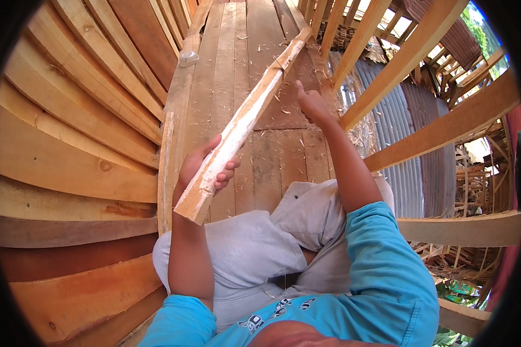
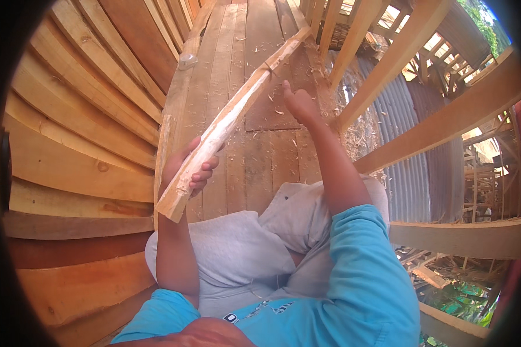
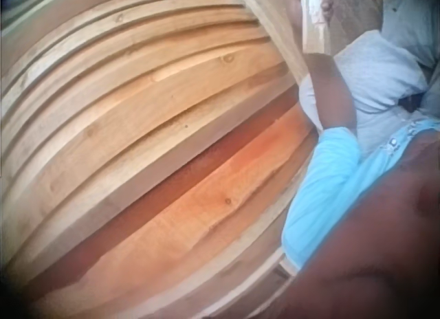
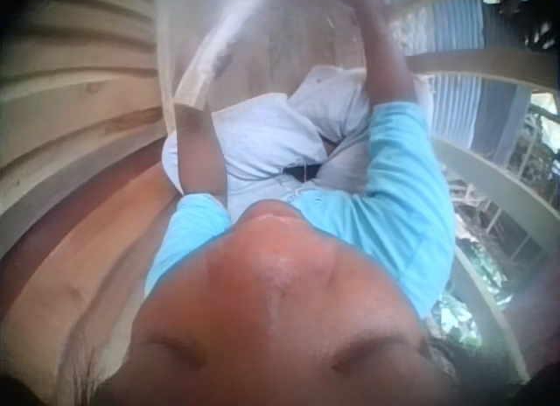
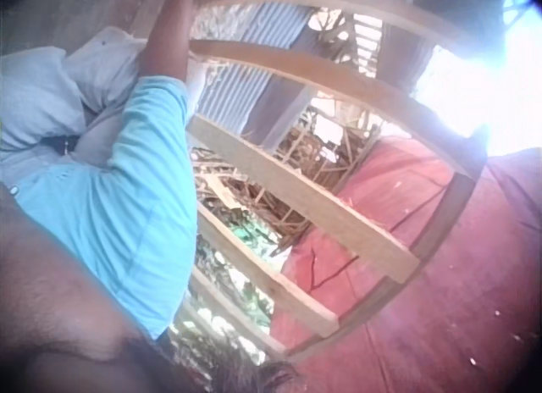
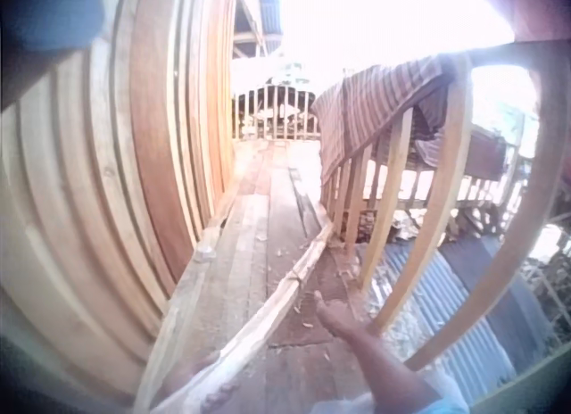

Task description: The person sits on a wooden floor and uses a knife to shave and shape a long, curved piece of wood. They hold the wood with their left hand and repeatedly scrape the surface with the knife in their right hand, creating wood shavings.

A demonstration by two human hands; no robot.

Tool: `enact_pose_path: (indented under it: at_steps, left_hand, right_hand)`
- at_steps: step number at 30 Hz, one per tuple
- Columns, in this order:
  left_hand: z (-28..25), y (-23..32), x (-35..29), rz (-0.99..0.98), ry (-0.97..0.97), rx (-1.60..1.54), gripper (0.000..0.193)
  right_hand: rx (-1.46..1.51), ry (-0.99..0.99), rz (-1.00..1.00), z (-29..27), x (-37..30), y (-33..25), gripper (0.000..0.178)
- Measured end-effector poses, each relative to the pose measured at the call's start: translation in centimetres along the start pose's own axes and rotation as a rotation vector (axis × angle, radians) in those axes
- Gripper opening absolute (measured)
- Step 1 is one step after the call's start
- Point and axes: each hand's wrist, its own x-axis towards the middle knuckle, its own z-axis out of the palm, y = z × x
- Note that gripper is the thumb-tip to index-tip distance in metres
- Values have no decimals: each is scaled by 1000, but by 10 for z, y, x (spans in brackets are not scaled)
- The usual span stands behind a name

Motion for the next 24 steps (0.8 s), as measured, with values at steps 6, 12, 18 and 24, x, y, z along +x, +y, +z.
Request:
enact_pose_path:
  at_steps: [6,12,18,24]
  left_hand:
    - [-10,19,-2,57,-88,105,60]
    - [33,-2,3,-15,310,213,58]
    - [-7,2,13,-47,26,16,33]
    - [-17,-13,17,-106,-113,-328,27]
  right_hand:
    - [155,-140,-464,-18,-22,-11,35]
    - [-52,-163,-595,19,-51,-10,46]
    - [-152,-33,-590,63,-123,-37,60]
    - [-229,177,-724,70,-115,-34,52]
